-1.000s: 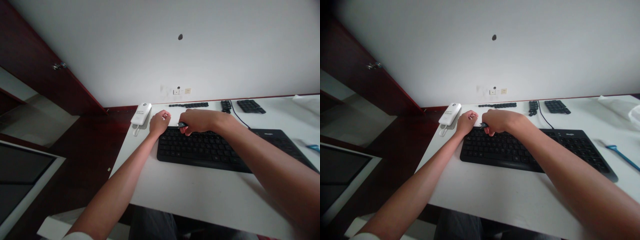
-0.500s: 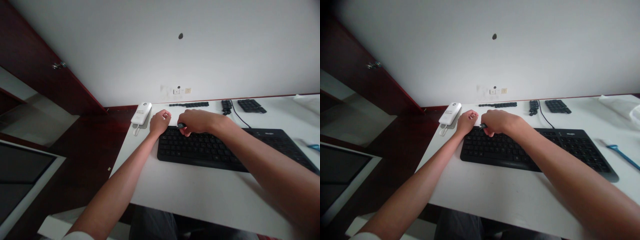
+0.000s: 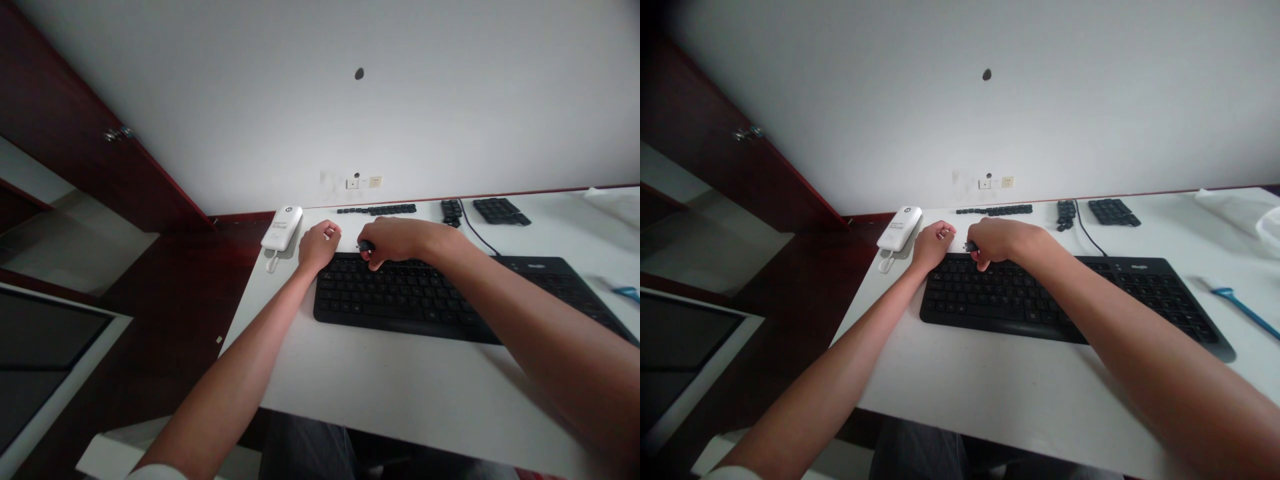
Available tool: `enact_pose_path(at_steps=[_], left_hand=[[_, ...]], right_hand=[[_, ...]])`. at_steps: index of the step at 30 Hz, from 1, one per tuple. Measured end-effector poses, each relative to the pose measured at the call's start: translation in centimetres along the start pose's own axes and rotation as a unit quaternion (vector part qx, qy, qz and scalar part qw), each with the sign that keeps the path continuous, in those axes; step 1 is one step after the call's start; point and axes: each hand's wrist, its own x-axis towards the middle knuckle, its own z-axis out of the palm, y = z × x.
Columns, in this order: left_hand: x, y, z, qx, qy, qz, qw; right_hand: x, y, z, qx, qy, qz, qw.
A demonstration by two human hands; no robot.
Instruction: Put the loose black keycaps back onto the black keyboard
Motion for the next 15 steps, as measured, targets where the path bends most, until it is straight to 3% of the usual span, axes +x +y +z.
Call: enact_pose_path(at_steps=[5,9,12,15], left_hand=[[-0.04,0.1,-0.03,0.002,0.0,-0.002,1.0],[-0.07,0.01,-0.01,0.002,0.001,0.002,1.0],[-0.1,-0.02,-0.03,0.007,-0.002,0.003,1.0],[-0.12,0.02,-0.06,0.013,0.001,0.005,1.0]], right_hand=[[-0.15,0.44,-0.21,0.011,0.006,-0.022,1.0],[-0.19,0.72,-0.68,0.061,0.091,-0.042,0.993],[-0.34,0.8,-0.81,0.175,0.152,-0.067,0.97],[-0.71,0.94,-0.11,0.306,0.155,-0.119,0.932]])
